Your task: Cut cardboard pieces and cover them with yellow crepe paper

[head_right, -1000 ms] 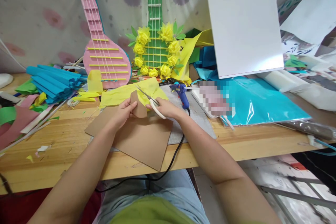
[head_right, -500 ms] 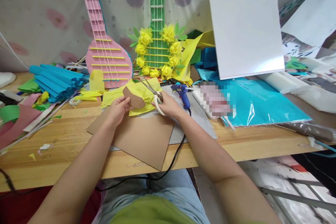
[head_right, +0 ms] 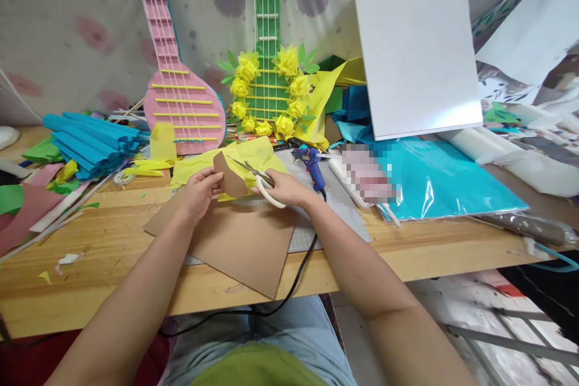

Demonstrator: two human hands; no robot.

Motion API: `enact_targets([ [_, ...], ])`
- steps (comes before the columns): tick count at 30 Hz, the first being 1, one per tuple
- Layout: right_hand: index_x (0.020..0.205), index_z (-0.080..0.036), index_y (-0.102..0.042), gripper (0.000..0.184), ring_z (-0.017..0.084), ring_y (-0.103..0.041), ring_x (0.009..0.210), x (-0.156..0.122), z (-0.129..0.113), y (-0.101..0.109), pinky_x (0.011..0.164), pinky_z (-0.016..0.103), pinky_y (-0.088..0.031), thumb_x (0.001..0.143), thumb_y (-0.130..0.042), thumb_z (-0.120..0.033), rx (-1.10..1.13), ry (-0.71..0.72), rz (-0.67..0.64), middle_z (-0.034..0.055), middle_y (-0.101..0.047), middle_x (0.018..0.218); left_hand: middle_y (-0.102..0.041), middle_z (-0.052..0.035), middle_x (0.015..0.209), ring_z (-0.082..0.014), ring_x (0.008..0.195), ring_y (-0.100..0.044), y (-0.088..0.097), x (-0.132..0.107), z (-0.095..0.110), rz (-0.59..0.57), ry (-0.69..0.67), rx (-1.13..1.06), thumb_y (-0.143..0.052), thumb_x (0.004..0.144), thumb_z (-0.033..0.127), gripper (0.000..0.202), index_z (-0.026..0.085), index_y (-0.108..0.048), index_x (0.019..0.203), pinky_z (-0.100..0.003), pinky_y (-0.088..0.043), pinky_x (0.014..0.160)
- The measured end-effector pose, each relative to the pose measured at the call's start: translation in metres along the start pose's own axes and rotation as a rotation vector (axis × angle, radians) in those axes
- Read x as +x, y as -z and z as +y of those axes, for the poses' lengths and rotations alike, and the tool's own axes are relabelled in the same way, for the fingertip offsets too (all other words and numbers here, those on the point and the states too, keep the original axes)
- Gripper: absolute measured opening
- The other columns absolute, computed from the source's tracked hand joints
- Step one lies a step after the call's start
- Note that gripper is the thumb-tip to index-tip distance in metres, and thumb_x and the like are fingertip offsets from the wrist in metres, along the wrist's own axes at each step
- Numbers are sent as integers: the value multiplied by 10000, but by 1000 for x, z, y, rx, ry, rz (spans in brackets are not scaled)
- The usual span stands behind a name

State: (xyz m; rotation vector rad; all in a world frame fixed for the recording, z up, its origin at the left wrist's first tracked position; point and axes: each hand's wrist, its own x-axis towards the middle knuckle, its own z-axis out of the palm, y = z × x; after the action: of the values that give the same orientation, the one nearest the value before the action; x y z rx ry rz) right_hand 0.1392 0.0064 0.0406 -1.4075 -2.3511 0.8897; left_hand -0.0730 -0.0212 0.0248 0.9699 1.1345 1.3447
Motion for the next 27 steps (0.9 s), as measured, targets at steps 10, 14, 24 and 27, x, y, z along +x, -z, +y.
enact_targets([
  [10, 772, -169, -470, 392, 94, -450, 536, -7, -9, 2, 509, 226, -331, 729, -530, -554, 262, 73, -222, -20, -498, 607, -657, -15, 677, -131, 589, -609, -6, -4, 4, -73, 44, -18, -747, 563, 378, 338, 142, -642, 781, -261, -523, 588],
  [14, 735, -176, -457, 399, 92, -429, 514, -6, -6, 3, 495, 233, -320, 733, -513, -571, 301, 99, -262, -30, -469, 572, -661, -29, 676, -147, 596, -619, -7, -4, 4, -96, 66, -14, -750, 558, 382, 344, 135, -635, 768, -278, -527, 596],
  [24, 695, -175, -442, 430, 76, -374, 486, -6, -8, 4, 473, 234, -261, 725, -485, -602, 294, 81, -260, -42, -436, 554, -676, -30, 691, -145, 618, -637, -8, -3, 0, -83, 101, -39, -756, 549, 370, 342, 134, -625, 760, -260, -531, 602],
  [27, 703, -170, -463, 439, 77, -376, 488, -5, -7, 2, 479, 235, -264, 721, -487, -608, 309, 73, -250, -44, -429, 551, -669, -32, 674, -146, 614, -637, -9, -4, 0, -80, 111, -42, -752, 561, 365, 338, 128, -614, 759, -268, -531, 611],
])
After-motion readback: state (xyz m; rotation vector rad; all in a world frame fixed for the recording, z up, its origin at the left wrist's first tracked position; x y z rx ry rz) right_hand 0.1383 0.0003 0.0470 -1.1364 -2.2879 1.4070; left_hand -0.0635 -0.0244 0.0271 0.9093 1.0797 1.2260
